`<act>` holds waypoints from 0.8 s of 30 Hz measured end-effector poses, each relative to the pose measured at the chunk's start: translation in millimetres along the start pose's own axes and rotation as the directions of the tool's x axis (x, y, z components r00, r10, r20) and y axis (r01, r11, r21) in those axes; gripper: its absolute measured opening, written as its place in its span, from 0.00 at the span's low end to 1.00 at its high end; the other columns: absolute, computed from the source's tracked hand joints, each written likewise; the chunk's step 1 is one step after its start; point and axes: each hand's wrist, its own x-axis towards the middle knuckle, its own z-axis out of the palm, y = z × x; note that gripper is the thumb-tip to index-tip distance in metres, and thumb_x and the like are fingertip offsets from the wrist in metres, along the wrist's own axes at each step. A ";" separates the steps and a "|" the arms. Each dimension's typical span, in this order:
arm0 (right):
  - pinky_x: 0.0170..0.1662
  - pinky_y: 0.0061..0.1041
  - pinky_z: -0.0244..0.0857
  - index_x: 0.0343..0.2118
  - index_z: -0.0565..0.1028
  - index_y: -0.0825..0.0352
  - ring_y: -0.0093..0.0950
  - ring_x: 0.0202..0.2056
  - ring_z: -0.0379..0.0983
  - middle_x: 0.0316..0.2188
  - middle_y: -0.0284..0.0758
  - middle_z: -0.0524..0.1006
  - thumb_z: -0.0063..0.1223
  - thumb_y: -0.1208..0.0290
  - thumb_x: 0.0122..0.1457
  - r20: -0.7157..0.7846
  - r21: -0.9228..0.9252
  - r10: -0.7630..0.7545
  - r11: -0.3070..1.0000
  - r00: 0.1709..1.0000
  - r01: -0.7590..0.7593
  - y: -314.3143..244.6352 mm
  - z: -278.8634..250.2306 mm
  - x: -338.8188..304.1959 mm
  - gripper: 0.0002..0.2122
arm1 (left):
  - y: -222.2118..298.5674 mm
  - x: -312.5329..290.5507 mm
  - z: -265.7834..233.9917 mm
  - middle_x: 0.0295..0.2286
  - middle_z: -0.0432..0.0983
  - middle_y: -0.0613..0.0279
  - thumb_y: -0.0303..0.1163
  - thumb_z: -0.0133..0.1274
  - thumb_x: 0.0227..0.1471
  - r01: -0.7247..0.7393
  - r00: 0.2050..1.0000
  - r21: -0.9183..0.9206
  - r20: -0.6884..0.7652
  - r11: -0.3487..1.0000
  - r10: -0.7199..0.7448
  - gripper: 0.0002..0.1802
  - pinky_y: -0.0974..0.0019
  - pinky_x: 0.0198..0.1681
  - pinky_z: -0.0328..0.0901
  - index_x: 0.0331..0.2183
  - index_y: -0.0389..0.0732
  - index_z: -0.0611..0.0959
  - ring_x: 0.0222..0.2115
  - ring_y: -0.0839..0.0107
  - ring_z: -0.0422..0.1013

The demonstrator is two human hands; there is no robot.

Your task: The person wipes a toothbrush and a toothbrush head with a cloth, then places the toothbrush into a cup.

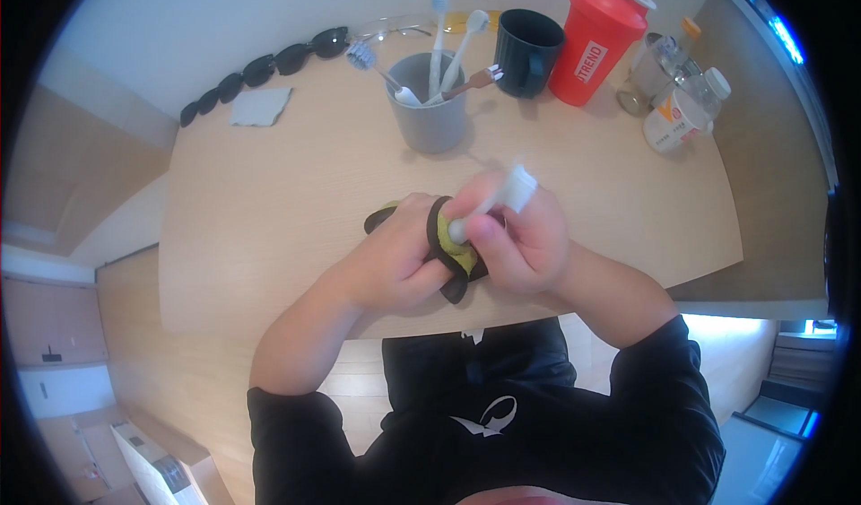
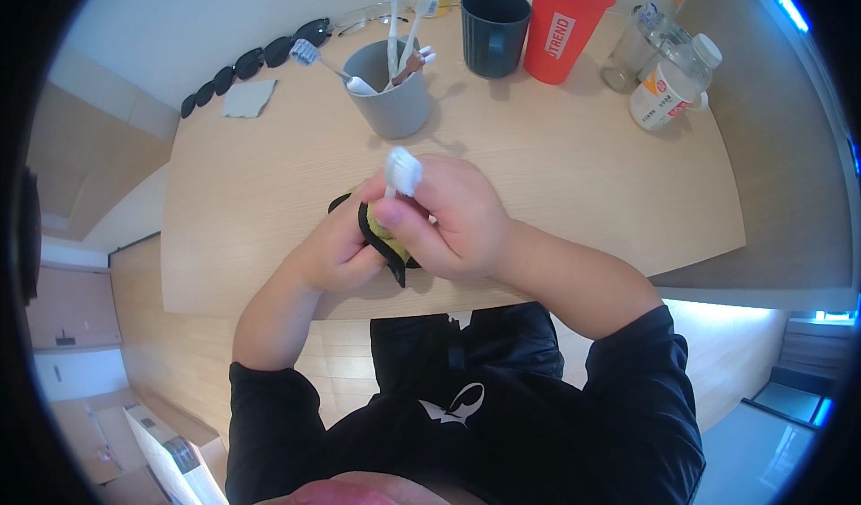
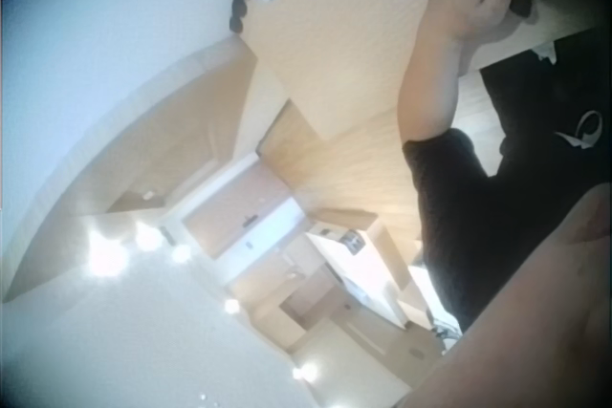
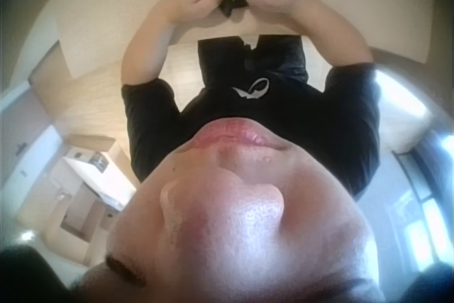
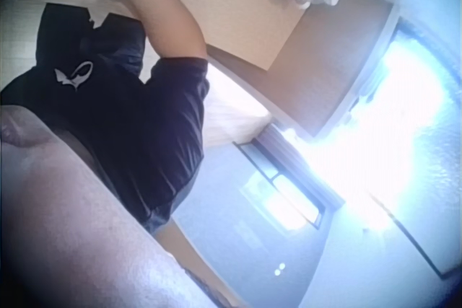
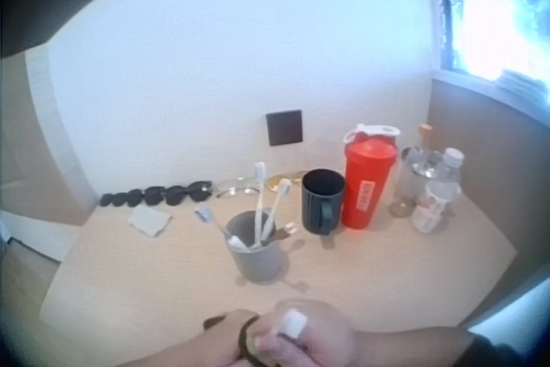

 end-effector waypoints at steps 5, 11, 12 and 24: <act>0.28 0.18 0.62 0.33 0.73 0.68 0.20 0.22 0.67 0.22 0.31 0.71 0.44 0.69 0.62 -0.266 -0.112 -0.129 0.988 0.955 0.102 -0.2 -4.8 -3.9 0.08 | -0.3 -5.4 0.7 0.25 0.70 0.57 0.28 0.47 0.41 0.102 0.995 0.077 -0.002 0.992 -0.102 0.06 0.59 0.37 0.58 0.28 0.41 0.74 0.30 0.55 0.65; 0.30 0.13 0.56 0.33 0.72 0.69 0.13 0.25 0.60 0.24 0.26 0.68 0.41 0.69 0.64 -0.411 0.029 -0.151 0.983 0.899 0.179 5.2 -10.9 -2.4 0.09 | 1.5 -7.1 -1.5 0.24 0.70 0.60 0.26 0.46 0.41 0.153 0.985 0.047 0.077 0.987 -0.156 0.03 0.61 0.37 0.56 0.24 0.42 0.74 0.29 0.59 0.65; 0.30 0.13 0.56 0.33 0.71 0.69 0.13 0.25 0.60 0.24 0.26 0.68 0.40 0.69 0.64 -0.423 0.031 -0.163 0.980 0.891 0.194 6.5 -13.0 -1.2 0.09 | 1.1 -7.2 -1.2 0.24 0.70 0.61 0.27 0.46 0.41 0.140 0.987 0.045 0.066 0.989 -0.143 0.03 0.61 0.38 0.56 0.24 0.42 0.74 0.29 0.60 0.65; 0.31 0.22 0.63 0.31 0.72 0.68 0.21 0.27 0.68 0.25 0.32 0.72 0.44 0.73 0.61 -0.105 -0.062 -0.040 0.998 0.994 0.033 -1.0 -0.2 1.0 0.06 | 5.6 -6.1 1.7 0.26 0.73 0.55 0.27 0.43 0.47 0.253 0.967 -0.196 0.028 0.947 -0.253 0.07 0.62 0.35 0.63 0.31 0.37 0.73 0.30 0.58 0.70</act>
